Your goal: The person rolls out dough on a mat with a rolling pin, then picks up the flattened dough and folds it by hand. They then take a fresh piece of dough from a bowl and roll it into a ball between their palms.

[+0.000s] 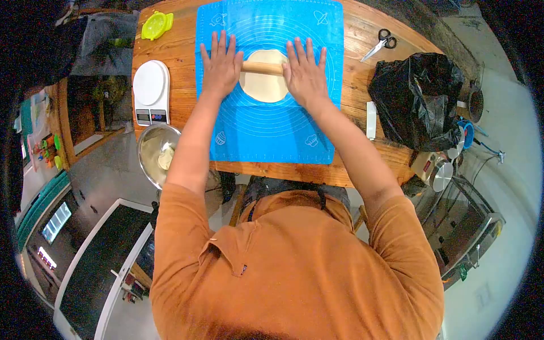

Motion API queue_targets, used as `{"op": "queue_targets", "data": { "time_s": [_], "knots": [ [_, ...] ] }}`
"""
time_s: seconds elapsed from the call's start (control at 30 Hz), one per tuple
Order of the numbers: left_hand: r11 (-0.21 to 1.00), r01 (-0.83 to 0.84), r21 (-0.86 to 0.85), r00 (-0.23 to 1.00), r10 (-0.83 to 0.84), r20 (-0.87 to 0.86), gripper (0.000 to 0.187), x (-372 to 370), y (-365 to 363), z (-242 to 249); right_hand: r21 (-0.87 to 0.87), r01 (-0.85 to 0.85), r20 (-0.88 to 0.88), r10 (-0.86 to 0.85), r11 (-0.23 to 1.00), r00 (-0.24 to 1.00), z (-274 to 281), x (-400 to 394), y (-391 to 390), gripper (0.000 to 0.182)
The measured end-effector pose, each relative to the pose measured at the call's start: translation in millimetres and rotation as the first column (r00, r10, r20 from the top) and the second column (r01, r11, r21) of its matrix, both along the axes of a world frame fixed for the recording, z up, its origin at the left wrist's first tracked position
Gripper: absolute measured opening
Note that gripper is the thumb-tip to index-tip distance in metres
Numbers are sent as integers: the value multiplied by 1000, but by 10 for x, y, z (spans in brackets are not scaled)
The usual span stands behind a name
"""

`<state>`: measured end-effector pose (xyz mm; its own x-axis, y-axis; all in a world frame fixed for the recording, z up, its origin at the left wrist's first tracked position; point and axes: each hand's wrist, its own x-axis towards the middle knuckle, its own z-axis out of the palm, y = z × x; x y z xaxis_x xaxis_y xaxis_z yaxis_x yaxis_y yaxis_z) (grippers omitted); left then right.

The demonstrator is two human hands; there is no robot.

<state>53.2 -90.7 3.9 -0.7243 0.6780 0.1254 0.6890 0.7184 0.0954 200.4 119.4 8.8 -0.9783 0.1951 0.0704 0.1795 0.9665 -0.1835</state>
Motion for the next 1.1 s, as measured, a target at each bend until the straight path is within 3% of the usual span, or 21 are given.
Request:
{"op": "queue_targets", "data": {
  "time_s": [0.13,0.2,0.3,0.47,0.53,0.57,0.63,0.67,0.73,0.8,0.83,0.9,0.93,1.03,1.1],
  "knots": [
    [1000,8,17,1000,-7,-21,65,-320,185,-170,3,92,-54,-92,996,994,-156,-175,97,63],
    [990,46,131,997,-38,-60,64,-449,235,-283,-19,116,-87,-118,993,989,-215,-245,133,64],
    [1000,11,18,997,-12,80,61,-549,396,-40,-64,154,-126,-161,986,979,-264,-341,176,65],
    [998,43,37,998,-45,37,63,-729,558,-80,-81,197,-179,-209,977,961,-252,-413,174,63],
    [998,49,38,999,-49,-1,64,-751,641,-29,-46,186,-209,-192,981,959,-151,-452,191,52],
    [1000,-12,26,1000,12,2,65,-746,695,-6,-44,187,-219,-192,981,957,-90,-475,218,52],
    [997,-75,18,997,75,1,66,-730,762,5,-185,108,-22,-114,977,993,93,-463,232,40],
    [992,-125,11,992,124,25,67,-726,790,8,-181,107,-28,-114,978,993,136,-413,211,40],
    [984,-180,2,983,179,50,68,-742,729,-193,-114,-85,-221,59,990,974,102,-265,164,32],
    [976,-117,181,988,132,-74,62,-734,601,-362,-99,-149,-233,123,984,965,48,-136,180,30],
    [977,-112,182,989,128,-76,62,-727,554,-342,-81,-211,-248,185,974,951,26,-102,209,29],
    [981,47,190,993,-25,-115,58,-608,400,-250,-114,-210,-272,173,971,947,-21,-121,275,28],
    [981,50,188,993,-28,-116,58,-549,340,-165,-148,-213,-294,163,966,942,-2,-114,281,28],
    [979,51,199,998,-59,36,52,-326,167,119,-150,-264,-263,219,953,940,196,-18,372,29],
    [998,6,64,987,-16,160,48,-80,66,333,-132,-283,-235,247,950,940,277,163,375,29]
  ]
}}
